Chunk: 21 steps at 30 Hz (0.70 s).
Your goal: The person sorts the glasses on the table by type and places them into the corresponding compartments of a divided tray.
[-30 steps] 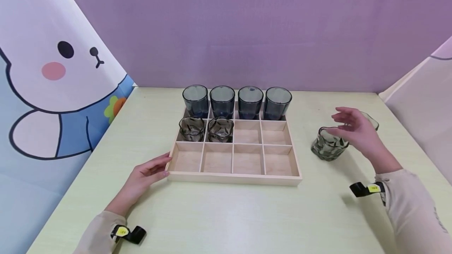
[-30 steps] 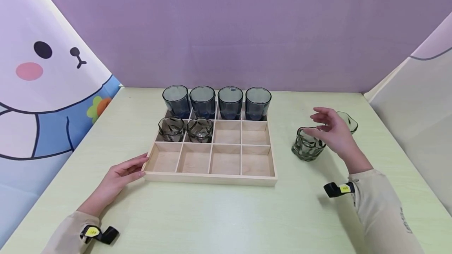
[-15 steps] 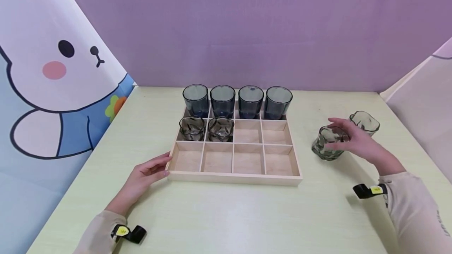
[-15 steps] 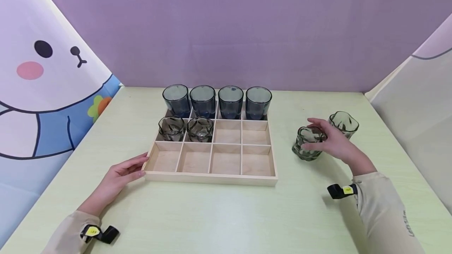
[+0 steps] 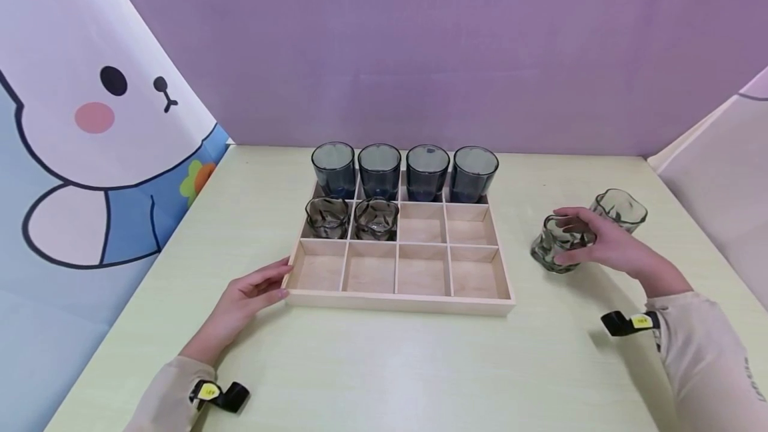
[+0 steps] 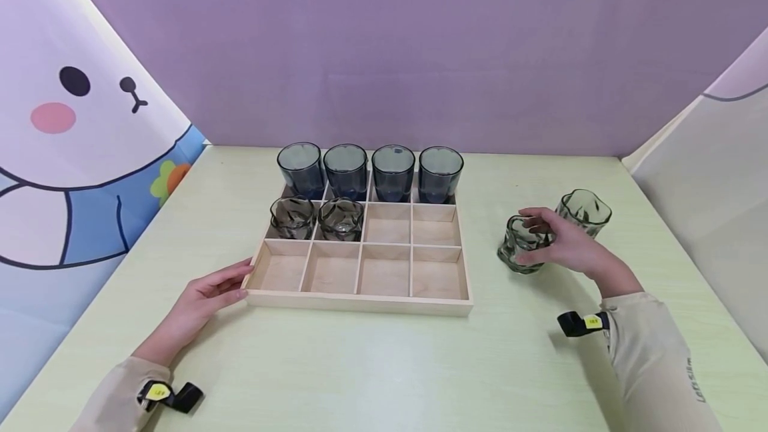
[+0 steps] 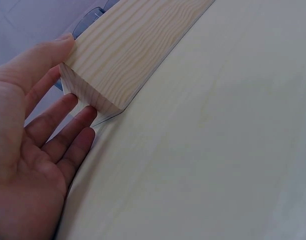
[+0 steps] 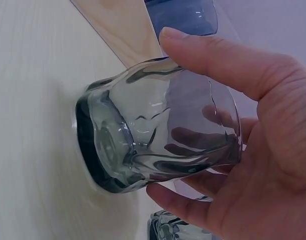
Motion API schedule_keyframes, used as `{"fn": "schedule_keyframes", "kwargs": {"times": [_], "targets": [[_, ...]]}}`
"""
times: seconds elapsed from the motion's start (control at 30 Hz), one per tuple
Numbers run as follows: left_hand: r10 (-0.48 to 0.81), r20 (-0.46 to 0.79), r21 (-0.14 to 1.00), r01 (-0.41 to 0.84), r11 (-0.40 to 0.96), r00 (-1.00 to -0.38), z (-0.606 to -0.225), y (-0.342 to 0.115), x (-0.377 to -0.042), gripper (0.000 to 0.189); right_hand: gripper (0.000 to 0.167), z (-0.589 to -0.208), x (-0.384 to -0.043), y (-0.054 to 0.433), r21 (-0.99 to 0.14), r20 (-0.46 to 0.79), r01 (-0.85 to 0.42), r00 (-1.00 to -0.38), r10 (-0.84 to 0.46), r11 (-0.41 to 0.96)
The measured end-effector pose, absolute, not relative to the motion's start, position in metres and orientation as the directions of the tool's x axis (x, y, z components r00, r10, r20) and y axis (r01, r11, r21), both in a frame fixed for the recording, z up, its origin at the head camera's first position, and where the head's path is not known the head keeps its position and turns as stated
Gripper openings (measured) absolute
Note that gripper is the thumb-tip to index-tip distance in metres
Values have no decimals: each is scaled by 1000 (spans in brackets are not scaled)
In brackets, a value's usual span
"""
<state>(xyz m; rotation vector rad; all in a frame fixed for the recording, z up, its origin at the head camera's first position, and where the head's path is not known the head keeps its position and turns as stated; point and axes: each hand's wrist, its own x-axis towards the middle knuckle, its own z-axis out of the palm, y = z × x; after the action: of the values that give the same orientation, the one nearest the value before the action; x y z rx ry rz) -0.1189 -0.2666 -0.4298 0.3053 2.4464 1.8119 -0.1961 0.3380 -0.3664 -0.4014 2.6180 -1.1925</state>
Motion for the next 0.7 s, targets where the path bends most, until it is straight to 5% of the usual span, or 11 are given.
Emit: {"fn": "schedule_keyframes", "kwargs": {"times": [0.7], "targets": [[208,66,953,124,275,-976,-431,-267,-119,43,78,-365,-196,327,-641,-29,-182,-965,-260,745]]}}
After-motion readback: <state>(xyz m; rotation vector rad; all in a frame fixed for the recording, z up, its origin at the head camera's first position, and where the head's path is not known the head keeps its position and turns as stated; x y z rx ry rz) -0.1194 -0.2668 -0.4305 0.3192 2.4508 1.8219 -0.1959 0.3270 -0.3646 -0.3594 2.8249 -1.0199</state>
